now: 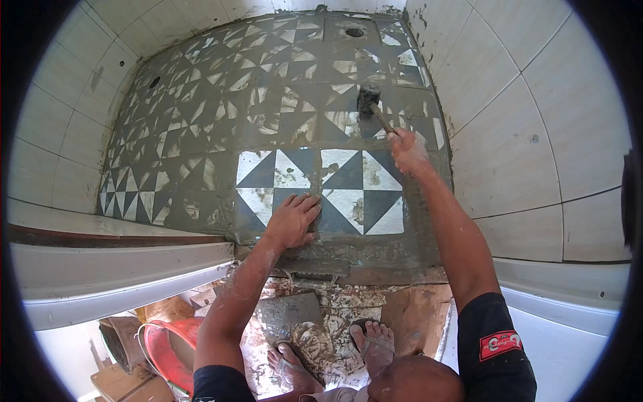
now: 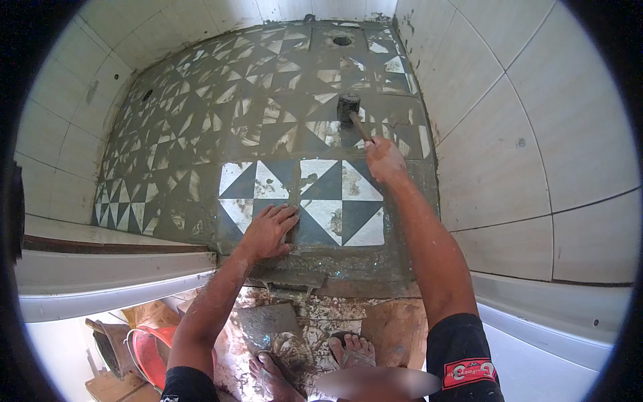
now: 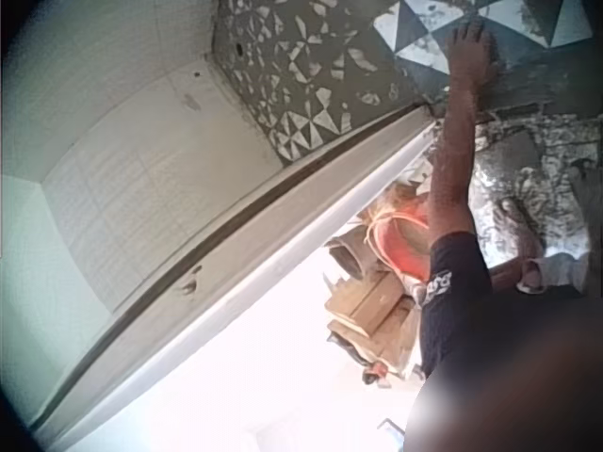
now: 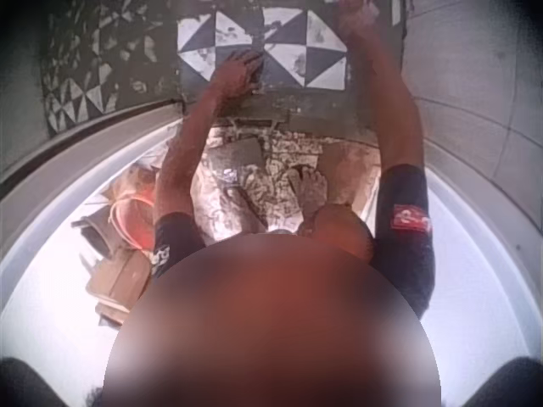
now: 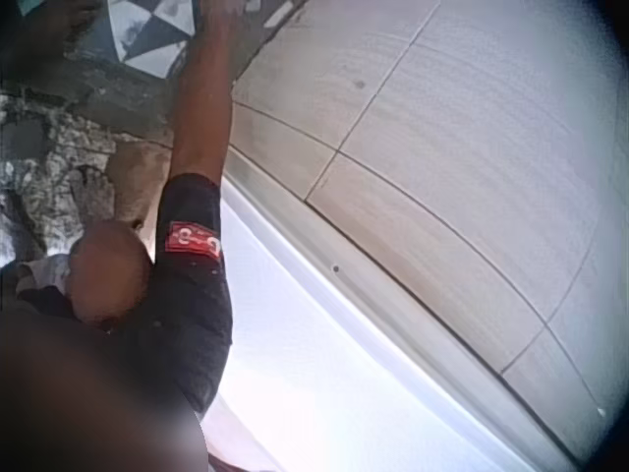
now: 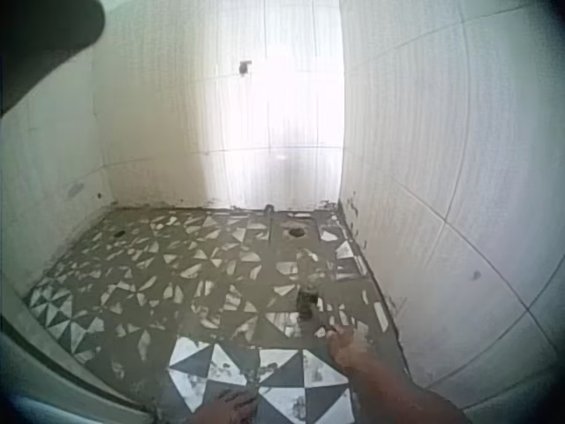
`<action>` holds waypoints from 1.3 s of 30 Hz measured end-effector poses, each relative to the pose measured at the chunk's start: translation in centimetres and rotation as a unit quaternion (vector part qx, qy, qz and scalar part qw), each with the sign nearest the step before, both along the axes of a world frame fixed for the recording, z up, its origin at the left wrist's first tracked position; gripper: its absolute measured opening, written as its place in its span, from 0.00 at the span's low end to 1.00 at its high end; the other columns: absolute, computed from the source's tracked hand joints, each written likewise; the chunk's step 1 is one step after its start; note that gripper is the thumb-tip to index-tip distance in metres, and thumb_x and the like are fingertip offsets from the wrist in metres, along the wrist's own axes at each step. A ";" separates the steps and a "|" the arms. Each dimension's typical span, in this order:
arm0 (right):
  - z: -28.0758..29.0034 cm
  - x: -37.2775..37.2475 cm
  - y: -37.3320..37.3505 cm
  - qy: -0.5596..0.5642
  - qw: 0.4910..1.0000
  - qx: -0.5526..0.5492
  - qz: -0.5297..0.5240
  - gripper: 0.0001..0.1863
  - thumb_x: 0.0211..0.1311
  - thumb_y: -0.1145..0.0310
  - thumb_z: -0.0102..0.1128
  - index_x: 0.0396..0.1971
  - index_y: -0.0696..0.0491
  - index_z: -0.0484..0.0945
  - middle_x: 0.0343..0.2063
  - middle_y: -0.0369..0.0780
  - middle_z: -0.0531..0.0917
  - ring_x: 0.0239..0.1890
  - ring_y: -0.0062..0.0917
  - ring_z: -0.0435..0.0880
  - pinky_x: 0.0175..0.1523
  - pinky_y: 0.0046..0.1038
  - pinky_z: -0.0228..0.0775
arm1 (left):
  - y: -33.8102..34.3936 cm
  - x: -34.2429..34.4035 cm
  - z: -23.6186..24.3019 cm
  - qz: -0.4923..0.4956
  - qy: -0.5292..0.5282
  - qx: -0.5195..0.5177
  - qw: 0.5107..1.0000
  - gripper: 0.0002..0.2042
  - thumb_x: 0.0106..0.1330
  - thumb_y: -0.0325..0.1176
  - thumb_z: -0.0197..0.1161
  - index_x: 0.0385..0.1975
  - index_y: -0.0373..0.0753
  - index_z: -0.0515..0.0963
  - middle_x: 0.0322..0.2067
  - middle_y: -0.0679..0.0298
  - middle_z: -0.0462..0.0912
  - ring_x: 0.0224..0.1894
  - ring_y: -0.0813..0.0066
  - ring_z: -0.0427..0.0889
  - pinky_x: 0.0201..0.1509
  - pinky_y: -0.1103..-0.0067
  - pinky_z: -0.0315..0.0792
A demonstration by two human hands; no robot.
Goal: Applying mortar and laying decorative tiles on a floor.
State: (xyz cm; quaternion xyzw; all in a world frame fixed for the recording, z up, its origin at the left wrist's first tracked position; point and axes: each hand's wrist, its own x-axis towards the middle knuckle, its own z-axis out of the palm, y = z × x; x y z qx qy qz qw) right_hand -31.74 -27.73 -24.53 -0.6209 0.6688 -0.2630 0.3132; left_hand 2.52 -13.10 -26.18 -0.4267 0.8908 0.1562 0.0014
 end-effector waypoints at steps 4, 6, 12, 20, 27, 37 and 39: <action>1.3 -0.6 -0.2 0.036 0.994 0.098 0.011 0.17 0.76 0.56 0.52 0.43 0.56 0.78 0.37 0.57 0.84 0.44 0.59 0.83 0.48 0.55 0.72 | -0.1 0.3 -0.4 0.001 0.008 -0.002 1.000 0.39 0.52 0.44 0.79 0.66 0.39 0.74 0.73 0.57 0.69 0.75 0.54 0.66 0.80 0.55 0.58; -0.8 -1.5 -0.2 0.076 0.996 0.027 0.039 0.17 0.76 0.56 0.52 0.43 0.56 0.78 0.37 0.57 0.84 0.44 0.59 0.83 0.49 0.55 0.72 | -0.1 0.2 -0.4 0.000 0.014 0.003 1.000 0.39 0.52 0.45 0.79 0.66 0.39 0.74 0.73 0.57 0.69 0.76 0.54 0.66 0.80 0.55 0.58; -1.2 -0.7 1.1 0.068 0.996 -0.048 0.037 0.16 0.76 0.57 0.52 0.42 0.57 0.78 0.36 0.58 0.83 0.45 0.60 0.82 0.49 0.55 0.72 | -0.4 0.5 -0.3 -0.006 -0.008 -0.003 1.000 0.38 0.54 0.46 0.78 0.66 0.39 0.75 0.73 0.58 0.69 0.76 0.55 0.65 0.81 0.56 0.57; -0.2 -0.9 1.7 0.115 0.992 -0.009 0.058 0.18 0.76 0.58 0.51 0.42 0.59 0.80 0.38 0.59 0.84 0.45 0.59 0.83 0.50 0.54 0.72 | 0.0 0.4 -0.5 -0.021 -0.016 -0.012 1.000 0.38 0.54 0.48 0.78 0.65 0.39 0.75 0.73 0.59 0.70 0.76 0.56 0.66 0.81 0.57 0.57; 6.2 -0.3 0.1 0.132 0.983 0.069 0.109 0.18 0.77 0.60 0.50 0.38 0.60 0.79 0.30 0.55 0.85 0.32 0.54 0.85 0.40 0.51 0.77 | -0.5 0.8 0.4 -0.020 -0.006 -0.005 1.000 0.38 0.54 0.48 0.77 0.65 0.38 0.76 0.72 0.59 0.71 0.75 0.56 0.67 0.81 0.58 0.57; 5.0 -1.2 -15.2 -0.003 0.987 0.141 0.081 0.09 0.71 0.68 0.50 0.41 0.57 0.77 0.23 0.40 0.79 0.13 0.23 0.75 0.17 0.30 0.68 | -1.1 0.4 -1.2 -0.033 0.035 -0.001 0.999 0.38 0.53 0.46 0.78 0.64 0.37 0.75 0.72 0.58 0.70 0.75 0.55 0.66 0.81 0.57 0.57; 4.6 3.2 -17.7 -0.113 0.989 0.091 0.002 0.08 0.70 0.70 0.51 0.37 0.57 0.77 0.22 0.40 0.80 0.14 0.23 0.76 0.18 0.29 0.68 | -0.3 1.4 -0.9 -0.020 0.027 0.006 0.999 0.38 0.53 0.46 0.78 0.64 0.38 0.74 0.72 0.58 0.69 0.75 0.55 0.66 0.81 0.57 0.57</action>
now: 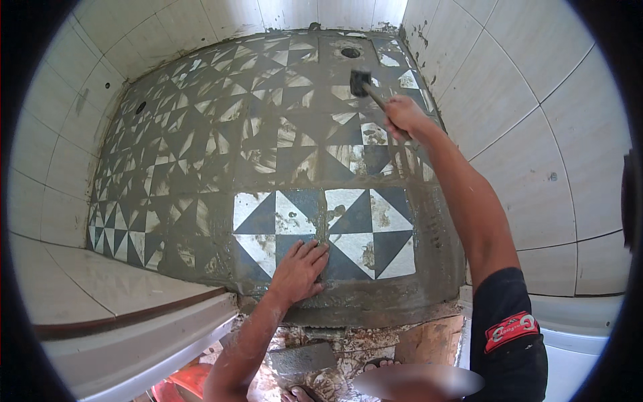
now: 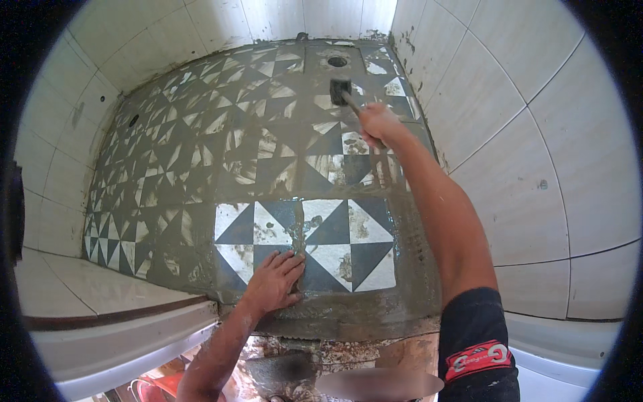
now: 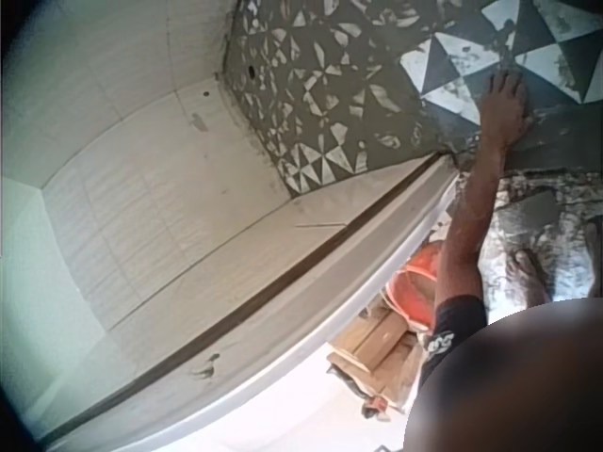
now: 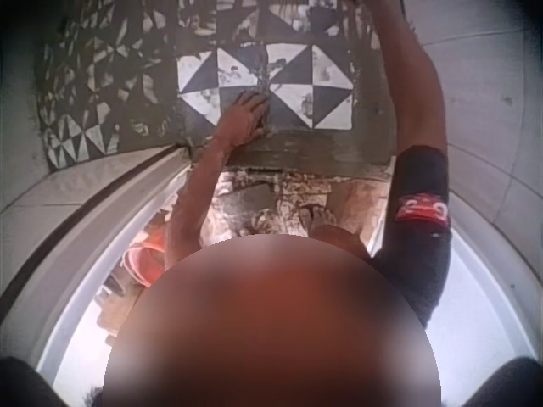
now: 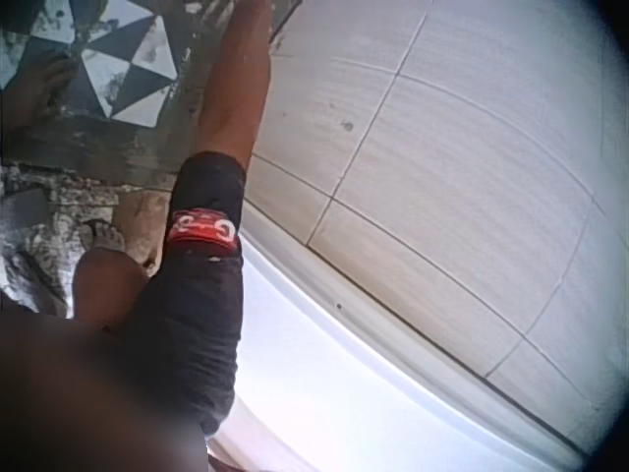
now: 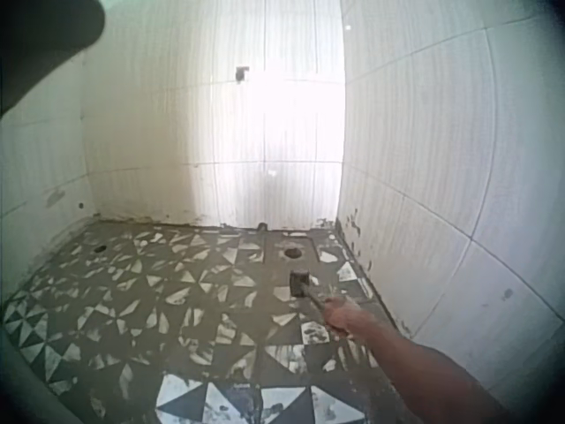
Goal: Applying mortar and laying decorative tiles on a floor.
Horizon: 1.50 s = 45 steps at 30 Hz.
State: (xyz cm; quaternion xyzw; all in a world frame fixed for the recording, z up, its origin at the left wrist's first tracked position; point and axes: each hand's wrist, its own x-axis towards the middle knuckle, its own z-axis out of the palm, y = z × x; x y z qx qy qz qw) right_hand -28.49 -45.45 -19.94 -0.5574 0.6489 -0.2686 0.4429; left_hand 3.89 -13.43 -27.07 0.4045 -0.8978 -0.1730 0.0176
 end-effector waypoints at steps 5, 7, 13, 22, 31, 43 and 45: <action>-3.7 -2.5 -9.2 0.090 0.993 -0.074 -0.006 0.09 0.69 0.71 0.52 0.34 0.59 0.81 0.20 0.39 0.81 0.16 0.23 0.78 0.18 0.28 0.67 | -0.9 -2.2 -0.1 -0.006 0.035 0.012 0.999 0.38 0.53 0.47 0.79 0.65 0.39 0.75 0.72 0.60 0.70 0.76 0.56 0.64 0.81 0.56 0.56; -5.4 -3.2 -11.1 0.221 0.969 -0.079 0.075 0.10 0.69 0.72 0.52 0.35 0.59 0.82 0.20 0.39 0.82 0.16 0.23 0.79 0.18 0.28 0.67 | -1.1 -2.3 -0.6 -0.006 0.044 0.015 0.999 0.38 0.52 0.46 0.79 0.65 0.39 0.75 0.72 0.60 0.70 0.76 0.56 0.64 0.81 0.56 0.56; -2.5 0.9 -6.1 0.344 0.887 -0.208 0.227 0.03 0.44 0.70 0.70 0.16 0.52 0.88 0.17 0.41 0.85 0.25 0.35 0.90 0.32 0.38 0.82 | -0.1 0.5 -0.1 0.027 0.028 0.024 0.999 0.38 0.53 0.47 0.79 0.65 0.39 0.75 0.72 0.61 0.70 0.75 0.56 0.65 0.81 0.56 0.57; -3.1 -0.6 -3.0 0.125 0.990 -0.011 0.056 0.17 0.69 0.69 0.51 0.53 0.54 0.80 0.25 0.37 0.83 0.17 0.18 0.75 0.18 0.26 0.66 | -1.1 -0.3 0.6 -0.004 0.006 0.021 1.000 0.38 0.54 0.47 0.78 0.65 0.38 0.75 0.72 0.60 0.70 0.75 0.56 0.65 0.81 0.56 0.56; -5.0 1.2 14.3 -0.115 0.985 -0.097 -0.085 0.22 0.72 0.62 0.58 0.61 0.55 0.77 0.29 0.39 0.84 0.33 0.20 0.85 0.39 0.31 0.77 | -0.4 -0.3 1.1 -0.004 -0.009 0.015 1.000 0.39 0.52 0.45 0.78 0.65 0.38 0.74 0.71 0.60 0.71 0.75 0.56 0.66 0.81 0.57 0.56; -4.6 2.1 35.6 -0.160 0.974 -0.107 -0.120 0.24 0.75 0.65 0.59 0.66 0.56 0.72 0.27 0.34 0.78 0.29 0.15 0.73 0.36 0.25 0.68 | -0.4 -1.0 0.6 0.013 -0.001 0.001 1.000 0.37 0.52 0.44 0.77 0.64 0.37 0.76 0.70 0.57 0.73 0.74 0.53 0.68 0.81 0.56 0.57; -2.3 1.8 38.0 -0.087 0.985 -0.107 -0.101 0.24 0.75 0.65 0.59 0.67 0.56 0.71 0.27 0.33 0.77 0.29 0.16 0.71 0.36 0.25 0.67 | -0.3 -0.9 1.3 0.017 -0.012 -0.001 1.000 0.36 0.51 0.43 0.77 0.63 0.37 0.77 0.69 0.58 0.74 0.73 0.54 0.69 0.80 0.56 0.58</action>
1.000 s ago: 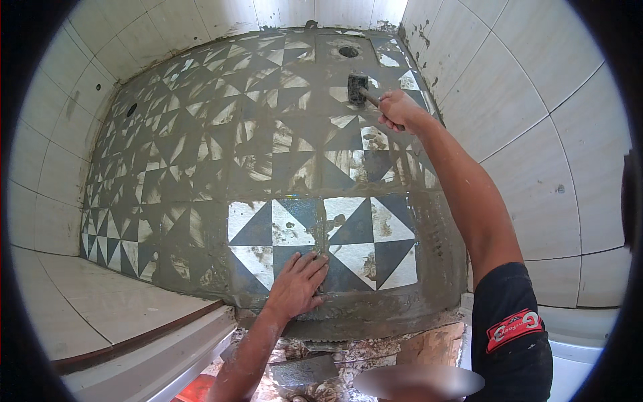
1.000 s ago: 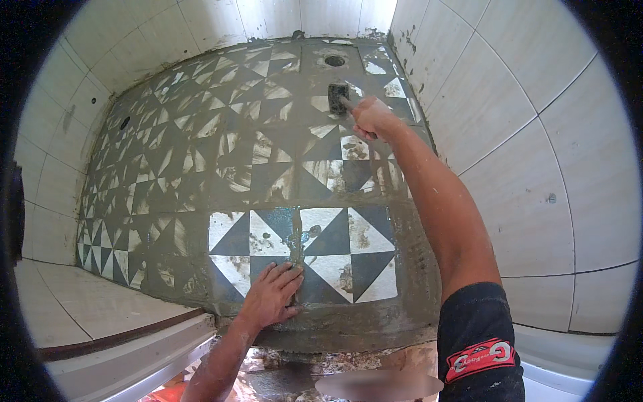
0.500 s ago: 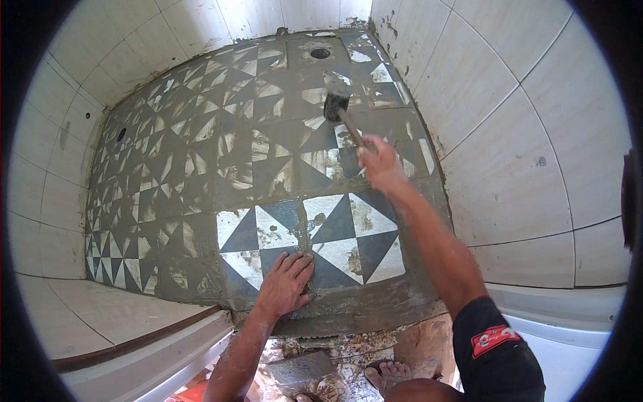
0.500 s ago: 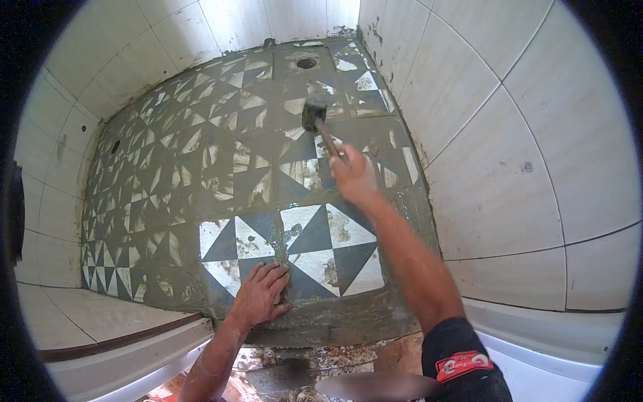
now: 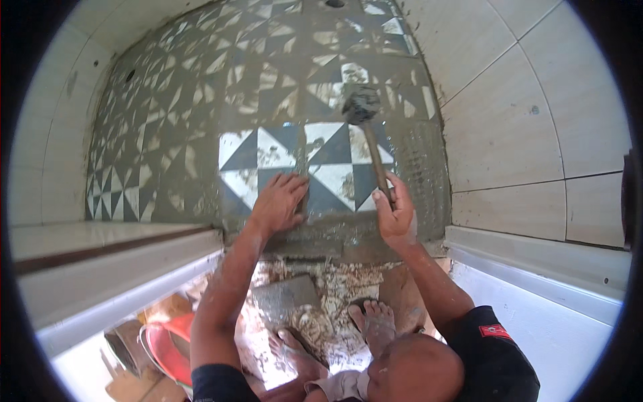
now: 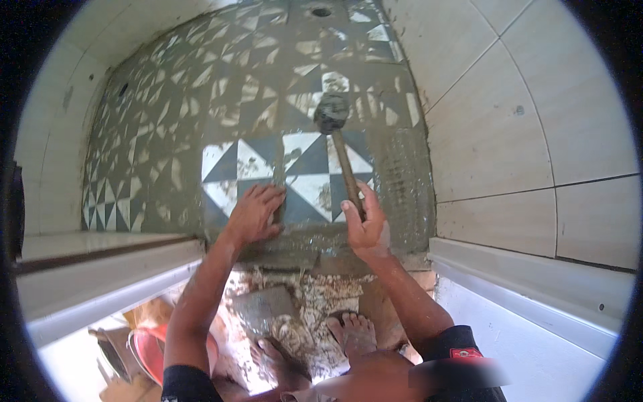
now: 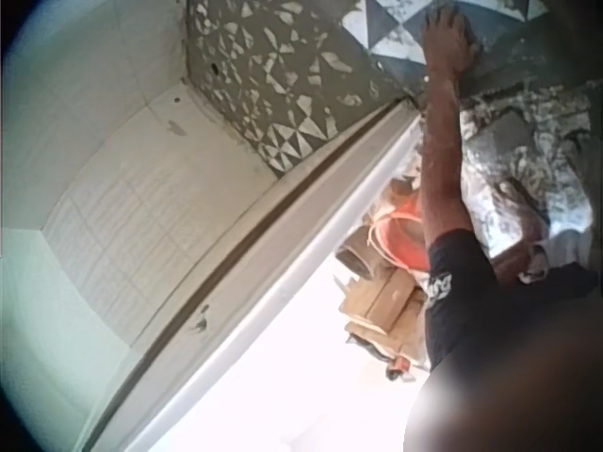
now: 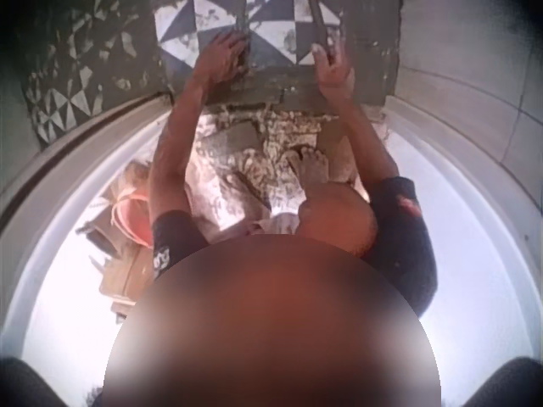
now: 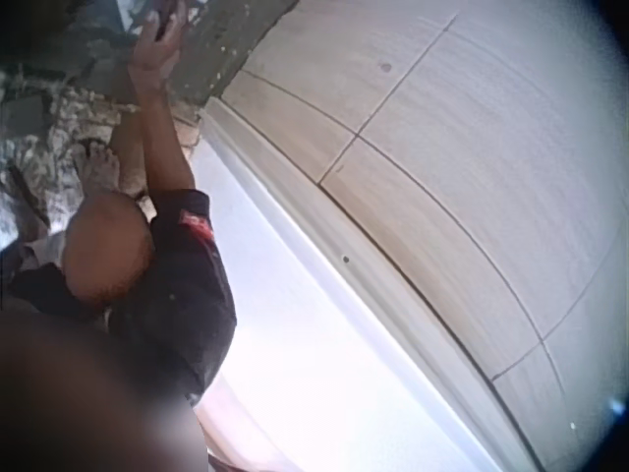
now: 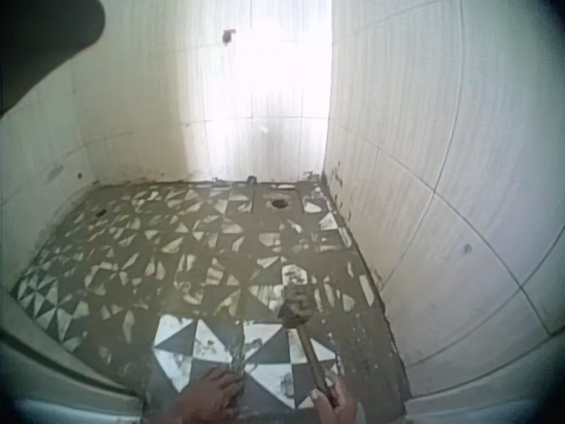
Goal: Applying mortar and laying decorative tiles on a floor.
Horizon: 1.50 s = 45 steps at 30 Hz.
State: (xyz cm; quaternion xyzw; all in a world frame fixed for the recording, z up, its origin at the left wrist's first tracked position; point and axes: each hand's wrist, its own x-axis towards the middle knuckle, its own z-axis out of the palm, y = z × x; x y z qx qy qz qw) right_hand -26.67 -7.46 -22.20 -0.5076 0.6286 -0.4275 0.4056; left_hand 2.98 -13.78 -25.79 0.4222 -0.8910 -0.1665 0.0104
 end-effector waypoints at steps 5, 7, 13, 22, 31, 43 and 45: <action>-1.6 -2.5 6.6 0.108 0.989 -0.071 0.074 0.29 0.76 0.65 0.57 0.72 0.57 0.67 0.45 0.49 0.86 0.44 0.32 0.85 0.52 0.33 0.76 | -0.2 -0.4 -0.4 -0.011 -0.004 -0.014 1.000 0.36 0.50 0.43 0.78 0.62 0.37 0.78 0.69 0.60 0.74 0.72 0.55 0.70 0.79 0.58 0.60; -1.3 -2.8 9.0 0.102 0.988 -0.020 0.116 0.31 0.76 0.65 0.56 0.75 0.57 0.65 0.57 0.57 0.83 0.54 0.42 0.86 0.60 0.36 0.74 | 0.2 -0.2 -0.4 -0.013 -0.006 -0.025 1.000 0.36 0.49 0.41 0.78 0.61 0.38 0.78 0.68 0.60 0.75 0.72 0.55 0.70 0.78 0.59 0.61; -2.1 -4.0 13.2 0.173 0.969 -0.009 0.178 0.29 0.76 0.68 0.56 0.73 0.61 0.67 0.60 0.60 0.81 0.61 0.49 0.84 0.64 0.38 0.74 | 1.1 0.0 -1.3 -0.004 0.016 -0.044 0.999 0.36 0.45 0.42 0.80 0.59 0.40 0.79 0.67 0.62 0.75 0.72 0.57 0.70 0.78 0.60 0.62; -2.9 -4.1 14.4 0.136 0.978 -0.015 0.160 0.29 0.76 0.67 0.57 0.73 0.59 0.68 0.59 0.60 0.81 0.61 0.53 0.83 0.63 0.41 0.76 | 1.0 -0.2 -0.9 -0.008 0.004 -0.031 0.999 0.37 0.48 0.43 0.78 0.62 0.39 0.79 0.69 0.60 0.74 0.73 0.55 0.69 0.79 0.59 0.60; -3.0 -6.5 17.9 0.161 0.979 0.017 0.122 0.29 0.77 0.64 0.56 0.73 0.57 0.68 0.60 0.59 0.81 0.62 0.51 0.82 0.65 0.41 0.74 | 1.1 -0.3 -1.0 0.004 0.017 -0.037 0.999 0.39 0.48 0.41 0.80 0.64 0.40 0.76 0.69 0.60 0.74 0.73 0.55 0.68 0.79 0.58 0.60; -2.5 -6.7 16.5 0.106 0.989 0.017 0.101 0.28 0.77 0.69 0.56 0.72 0.63 0.67 0.63 0.59 0.79 0.68 0.47 0.79 0.70 0.37 0.68 | 0.9 -0.6 -0.3 -0.001 0.008 -0.024 1.000 0.39 0.48 0.44 0.77 0.64 0.38 0.76 0.69 0.58 0.75 0.72 0.52 0.69 0.77 0.60 0.63; -2.0 -6.8 15.3 0.109 0.989 0.012 0.097 0.28 0.77 0.67 0.55 0.73 0.60 0.67 0.61 0.60 0.80 0.66 0.49 0.80 0.68 0.38 0.70 | 0.8 -1.7 0.0 0.010 0.002 -0.016 1.000 0.39 0.48 0.45 0.79 0.63 0.39 0.77 0.69 0.58 0.74 0.73 0.52 0.69 0.77 0.60 0.63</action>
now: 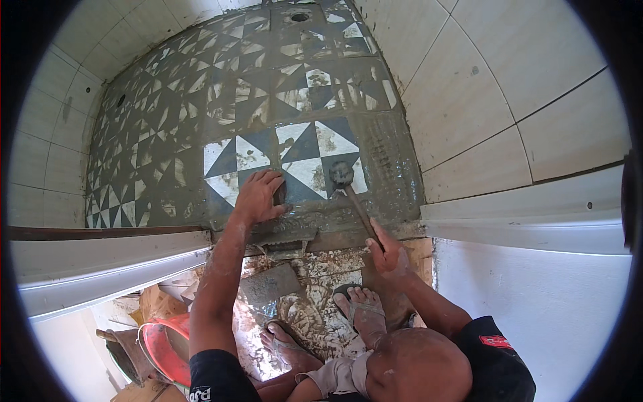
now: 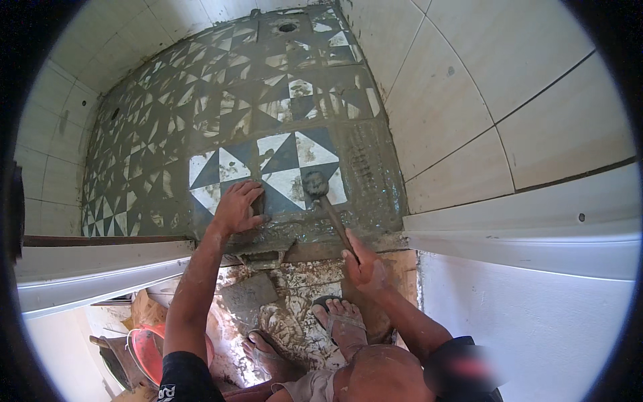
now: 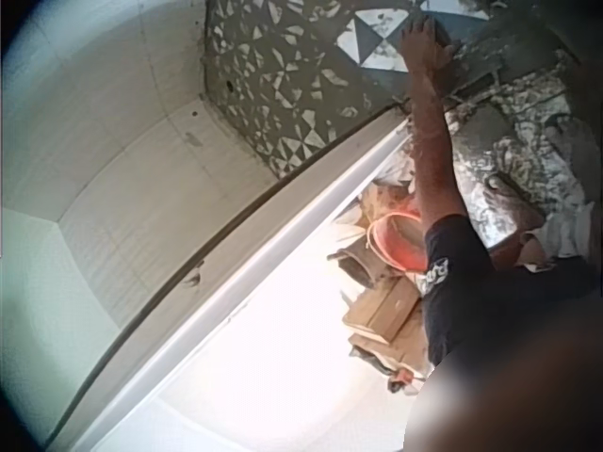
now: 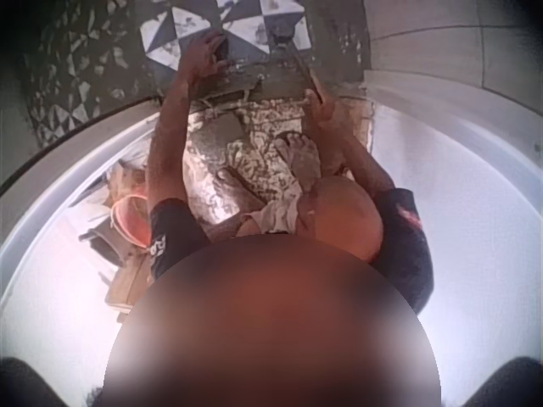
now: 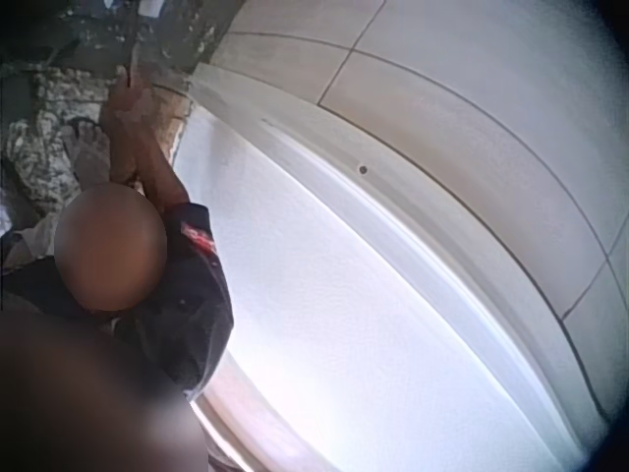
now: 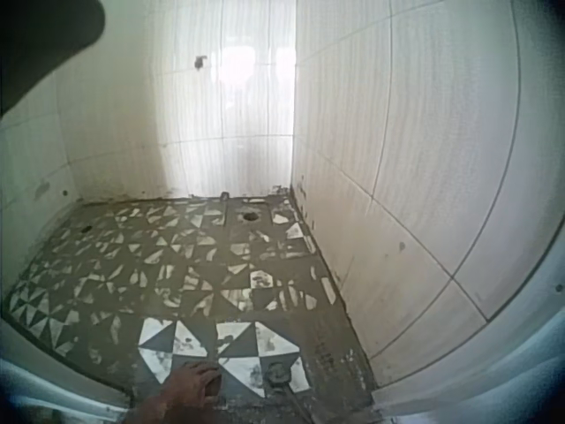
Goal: Applying mortar and laying decorative tiles on a floor.
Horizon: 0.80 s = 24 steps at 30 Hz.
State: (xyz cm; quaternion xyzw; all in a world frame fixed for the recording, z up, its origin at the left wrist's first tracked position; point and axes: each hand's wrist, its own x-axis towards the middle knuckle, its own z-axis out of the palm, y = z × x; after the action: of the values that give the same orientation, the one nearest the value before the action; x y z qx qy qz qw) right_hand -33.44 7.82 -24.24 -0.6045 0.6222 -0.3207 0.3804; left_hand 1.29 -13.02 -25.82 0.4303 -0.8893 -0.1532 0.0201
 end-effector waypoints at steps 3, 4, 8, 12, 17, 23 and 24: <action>-0.2 0.3 -2.7 0.003 1.000 -0.021 -0.008 0.29 0.78 0.65 0.54 0.74 0.58 0.66 0.60 0.61 0.80 0.64 0.52 0.81 0.66 0.40 0.72 | -1.0 -1.7 -0.2 0.028 0.017 0.004 0.999 0.40 0.49 0.50 0.78 0.64 0.40 0.76 0.69 0.56 0.73 0.73 0.51 0.69 0.76 0.59 0.63; -0.4 0.5 -3.7 0.007 0.999 -0.034 -0.013 0.29 0.78 0.65 0.53 0.74 0.58 0.66 0.60 0.61 0.80 0.64 0.52 0.81 0.66 0.39 0.72 | -1.4 -2.4 -0.6 0.042 0.023 -0.014 0.999 0.42 0.50 0.53 0.78 0.66 0.41 0.75 0.71 0.55 0.71 0.73 0.51 0.68 0.77 0.57 0.62; -0.1 1.5 -7.2 -0.038 0.999 -0.034 -0.010 0.28 0.79 0.67 0.52 0.74 0.62 0.65 0.65 0.58 0.77 0.70 0.46 0.77 0.72 0.36 0.66 | -2.6 -4.6 -1.6 0.108 -0.029 -0.032 0.993 0.50 0.50 0.63 0.77 0.73 0.44 0.69 0.76 0.52 0.64 0.76 0.46 0.64 0.79 0.51 0.56; -1.3 1.7 -9.3 -0.018 0.999 -0.028 -0.026 0.28 0.80 0.65 0.51 0.74 0.59 0.65 0.66 0.56 0.78 0.70 0.45 0.77 0.72 0.35 0.66 | -3.0 -6.1 -1.7 0.138 -0.044 -0.013 0.989 0.53 0.49 0.67 0.76 0.74 0.44 0.68 0.76 0.50 0.62 0.76 0.44 0.63 0.80 0.48 0.53; -2.9 1.7 -11.3 0.002 0.998 -0.053 -0.020 0.29 0.78 0.65 0.53 0.75 0.54 0.65 0.62 0.58 0.80 0.65 0.51 0.80 0.66 0.40 0.72 | -3.3 -6.4 -2.0 0.146 -0.025 -0.019 0.989 0.54 0.45 0.68 0.77 0.72 0.43 0.70 0.75 0.48 0.63 0.76 0.44 0.62 0.80 0.46 0.51; -2.2 2.5 -12.2 -0.017 1.000 -0.003 -0.018 0.28 0.79 0.64 0.52 0.75 0.53 0.66 0.65 0.55 0.79 0.68 0.44 0.79 0.67 0.35 0.70 | -3.6 -6.6 -0.6 0.163 -0.037 0.024 0.986 0.50 0.45 0.63 0.79 0.69 0.44 0.71 0.74 0.48 0.64 0.77 0.47 0.62 0.80 0.44 0.51; -2.0 2.8 -12.5 -0.016 0.999 -0.016 -0.024 0.28 0.79 0.64 0.52 0.76 0.52 0.66 0.64 0.55 0.79 0.68 0.44 0.80 0.67 0.35 0.70 | -3.6 -6.6 -0.7 0.168 -0.039 0.026 0.985 0.50 0.45 0.63 0.79 0.69 0.44 0.71 0.74 0.48 0.64 0.77 0.47 0.62 0.80 0.44 0.51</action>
State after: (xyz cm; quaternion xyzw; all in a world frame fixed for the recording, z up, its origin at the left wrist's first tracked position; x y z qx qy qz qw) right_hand -30.65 -4.65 -26.27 -0.5905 0.6247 -0.3493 0.3728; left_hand -5.27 -16.63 -26.56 0.5798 -0.8001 -0.1537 -0.0002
